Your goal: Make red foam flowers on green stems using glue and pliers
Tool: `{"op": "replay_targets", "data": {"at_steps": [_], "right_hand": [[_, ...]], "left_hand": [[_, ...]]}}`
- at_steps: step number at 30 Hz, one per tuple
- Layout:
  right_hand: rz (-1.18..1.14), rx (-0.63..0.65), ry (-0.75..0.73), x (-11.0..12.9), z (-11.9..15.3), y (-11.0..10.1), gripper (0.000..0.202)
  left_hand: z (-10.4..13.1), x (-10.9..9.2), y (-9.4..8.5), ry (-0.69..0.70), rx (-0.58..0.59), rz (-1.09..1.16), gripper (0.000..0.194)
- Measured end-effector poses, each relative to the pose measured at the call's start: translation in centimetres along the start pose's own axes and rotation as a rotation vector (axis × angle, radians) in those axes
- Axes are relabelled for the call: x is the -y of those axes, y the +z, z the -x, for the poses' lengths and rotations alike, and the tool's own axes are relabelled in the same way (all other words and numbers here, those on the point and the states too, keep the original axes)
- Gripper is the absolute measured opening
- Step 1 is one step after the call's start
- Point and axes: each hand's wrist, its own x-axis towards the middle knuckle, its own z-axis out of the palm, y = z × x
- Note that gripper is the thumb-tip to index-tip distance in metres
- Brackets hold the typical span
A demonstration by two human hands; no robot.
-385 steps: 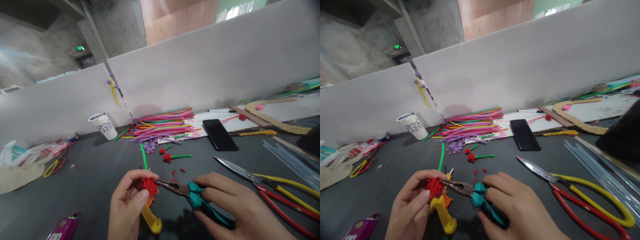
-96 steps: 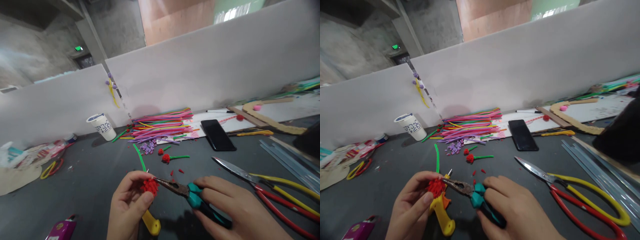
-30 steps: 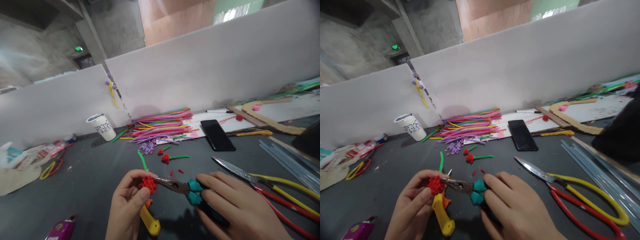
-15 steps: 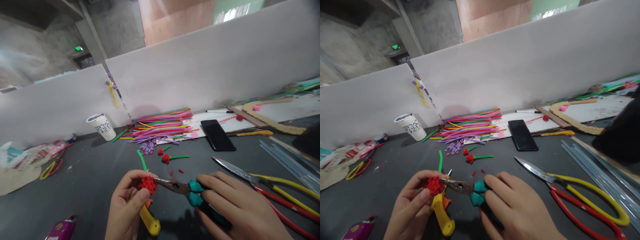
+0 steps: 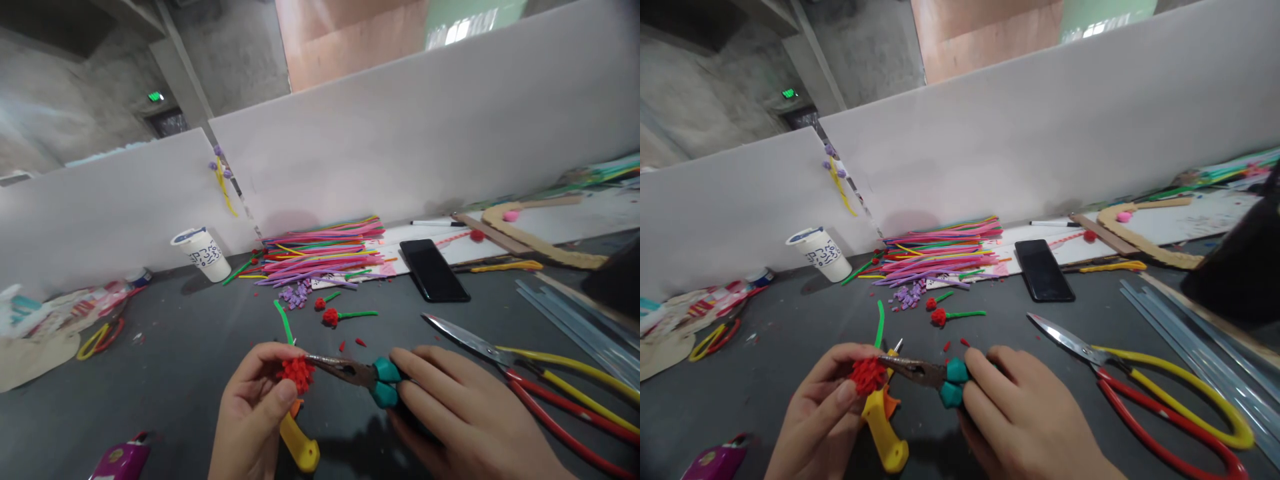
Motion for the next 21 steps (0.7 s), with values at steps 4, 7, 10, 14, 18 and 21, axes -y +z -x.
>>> {"op": "replay_targets", "data": {"at_steps": [4, 7, 10, 14, 18, 21], "right_hand": [[0.058, -0.013, -0.032, -0.3, 0.3, 0.5, 0.024], [0.076, -0.027, -0.043, -0.4, 0.5, 0.5, 0.024], [0.046, -0.053, -0.013, -0.4, 0.3, 0.1, 0.021], [-0.092, -0.059, 0.107, -0.5, -0.4, -0.5, 0.014], [-0.233, 0.009, 0.188, -0.3, -1.0, -0.9, 0.014], [-0.256, 0.022, 0.190, -0.2, -1.1, -0.9, 0.014]], "left_hand": [[0.1, -0.1, 0.1, -0.013, 0.012, 0.027, 0.032], [0.0, -0.1, 0.2, -0.017, 0.010, 0.032, 0.033], [-0.1, -0.1, 0.3, -0.003, 0.004, 0.045, 0.033], [-0.2, -0.2, 0.4, 0.025, -0.010, 0.060, 0.031], [-0.1, -0.4, 0.5, 0.031, -0.006, 0.075, 0.032], [-0.1, -0.4, 0.4, 0.012, -0.004, 0.073, 0.033]]}}
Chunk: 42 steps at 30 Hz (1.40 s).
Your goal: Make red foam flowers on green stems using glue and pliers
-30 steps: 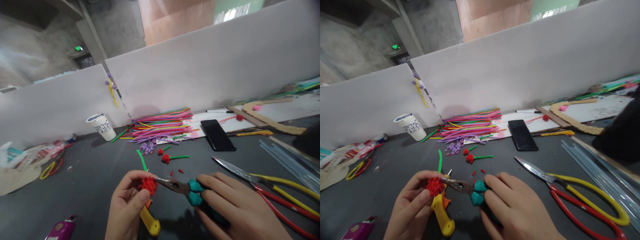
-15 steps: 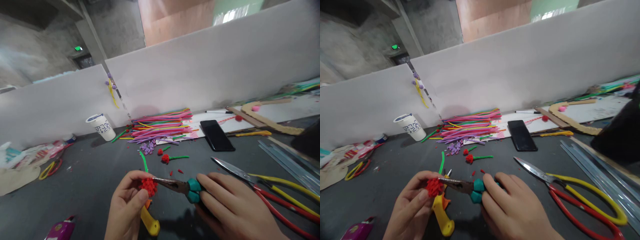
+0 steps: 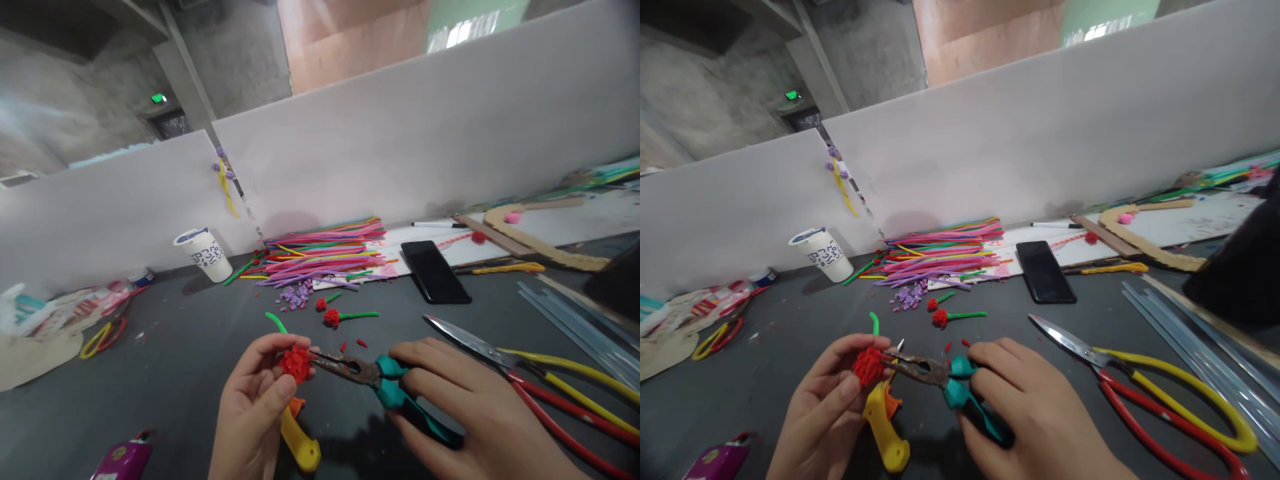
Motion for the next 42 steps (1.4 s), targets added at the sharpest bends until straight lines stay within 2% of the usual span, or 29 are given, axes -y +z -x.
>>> {"op": "replay_targets", "data": {"at_steps": [7, 16, 22, 30, 37, 42], "right_hand": [[-0.030, 0.028, 0.015, -0.12, 0.30, -0.10, 0.015], [-0.010, 0.063, -0.009, -0.12, 0.53, 0.29, 0.016], [0.044, 0.038, -0.059, -0.48, 0.85, 0.02, 0.016], [0.001, 0.049, -0.033, -0.13, 0.23, 0.21, 0.014], [-0.037, 0.063, 0.031, -0.05, 0.07, 0.12, 0.015], [-0.029, 0.064, 0.010, -0.11, 0.24, -0.11, 0.014]], "left_hand": [[0.04, 0.15, -0.07, -0.018, 0.028, -0.025, 0.035], [0.15, -0.14, -0.11, -0.040, 0.100, -0.036, 0.024], [-0.05, -0.02, -0.18, -0.058, 0.064, -0.088, 0.025], [0.06, -0.24, -0.12, -0.077, 0.053, -0.111, 0.033], [0.13, -0.16, -0.01, -0.060, 0.030, -0.081, 0.028], [0.18, -0.12, -0.04, -0.051, 0.018, -0.106, 0.029]]}}
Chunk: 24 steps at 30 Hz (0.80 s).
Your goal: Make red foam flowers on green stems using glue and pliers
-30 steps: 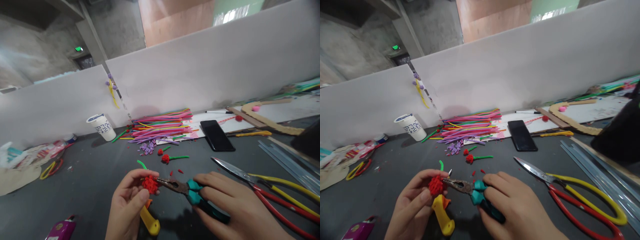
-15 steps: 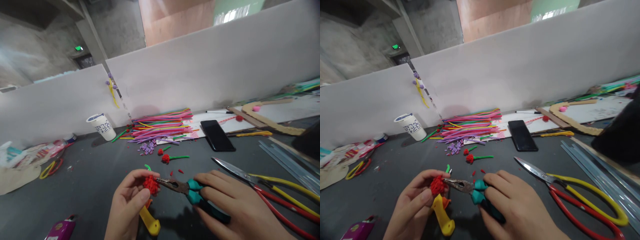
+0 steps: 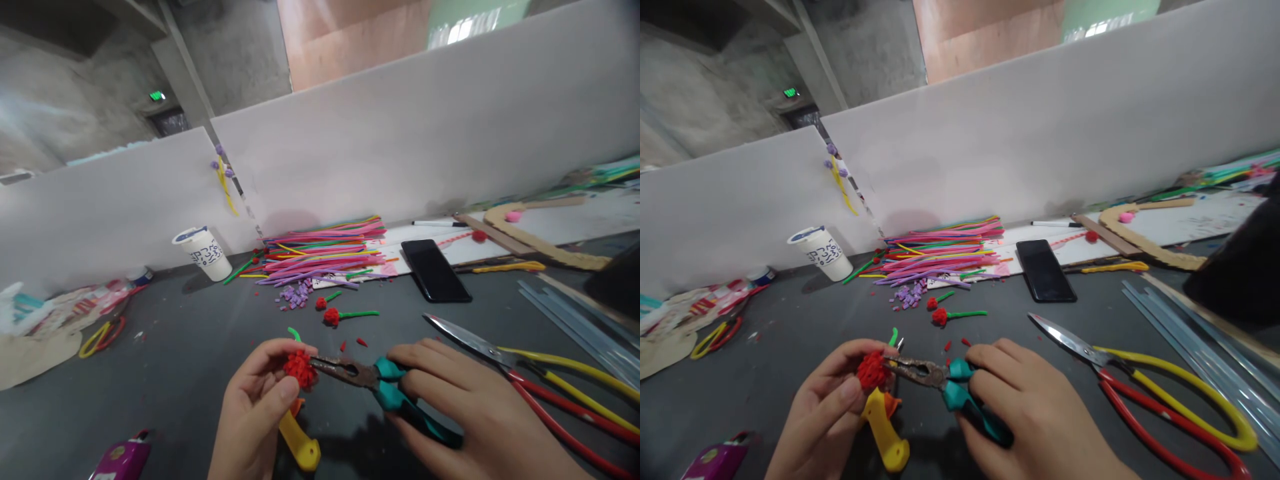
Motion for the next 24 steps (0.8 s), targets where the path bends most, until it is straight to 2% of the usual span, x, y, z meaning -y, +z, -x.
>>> {"op": "replay_targets", "data": {"at_steps": [10, 15, 17, 24], "right_hand": [[0.001, 0.015, -0.017, 0.0, 0.2, -0.1, 0.017], [0.010, 0.051, -0.008, 0.2, 0.1, -0.1, 0.019], [0.024, 0.059, -0.017, 0.2, 0.2, 0.0, 0.020], [0.267, -0.004, -0.165, -0.3, 0.9, 1.0, 0.020]], "left_hand": [[-0.1, 0.1, -0.2, 0.011, 0.032, -0.016, 0.032], [-0.2, 0.4, -0.3, 0.013, -0.014, -0.020, 0.022], [-0.3, 0.5, -0.4, 0.015, -0.031, -0.018, 0.024], [-0.3, 0.6, -0.4, 0.006, -0.035, 0.001, 0.029]]}}
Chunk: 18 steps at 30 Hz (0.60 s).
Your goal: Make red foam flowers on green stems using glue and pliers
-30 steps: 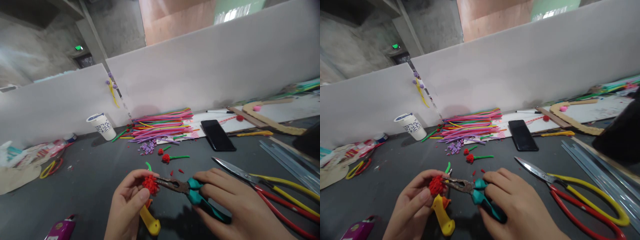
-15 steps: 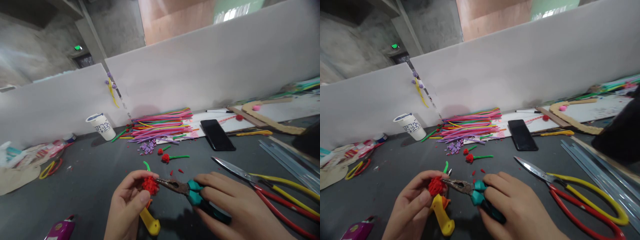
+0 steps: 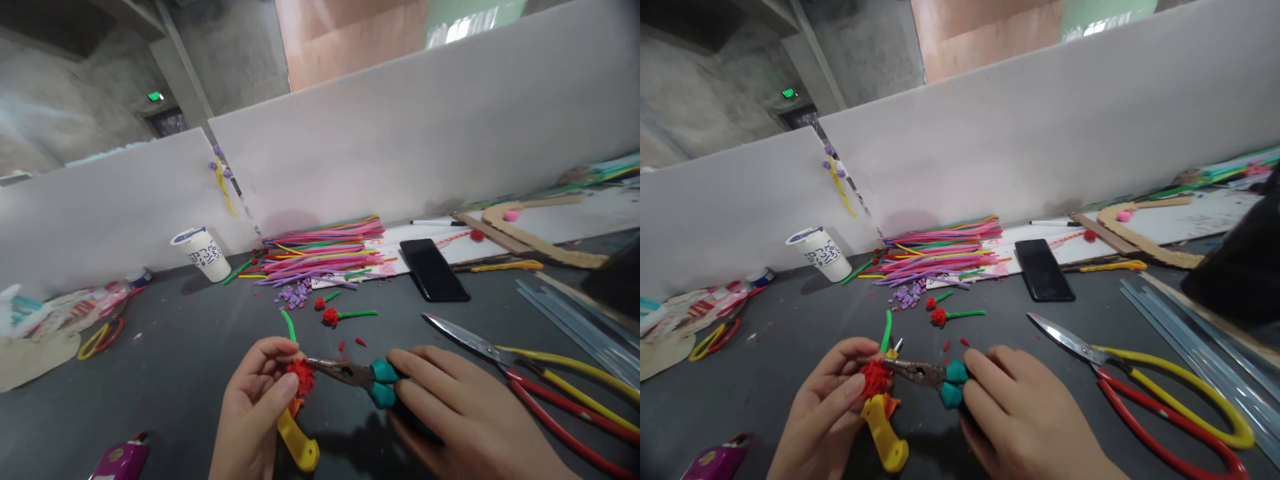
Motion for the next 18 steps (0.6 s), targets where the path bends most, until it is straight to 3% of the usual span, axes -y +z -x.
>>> {"op": "replay_targets", "data": {"at_steps": [9, 18], "right_hand": [[-0.073, -0.058, 0.029, -0.02, -0.37, -0.41, 0.014], [0.009, -0.084, -0.010, -0.12, -0.27, -0.24, 0.021]], "left_hand": [[0.00, -0.47, 0.37, -0.033, 0.026, 0.094, 0.025], [0.08, -0.57, 0.56, -0.047, 0.024, 0.094, 0.028]]}}
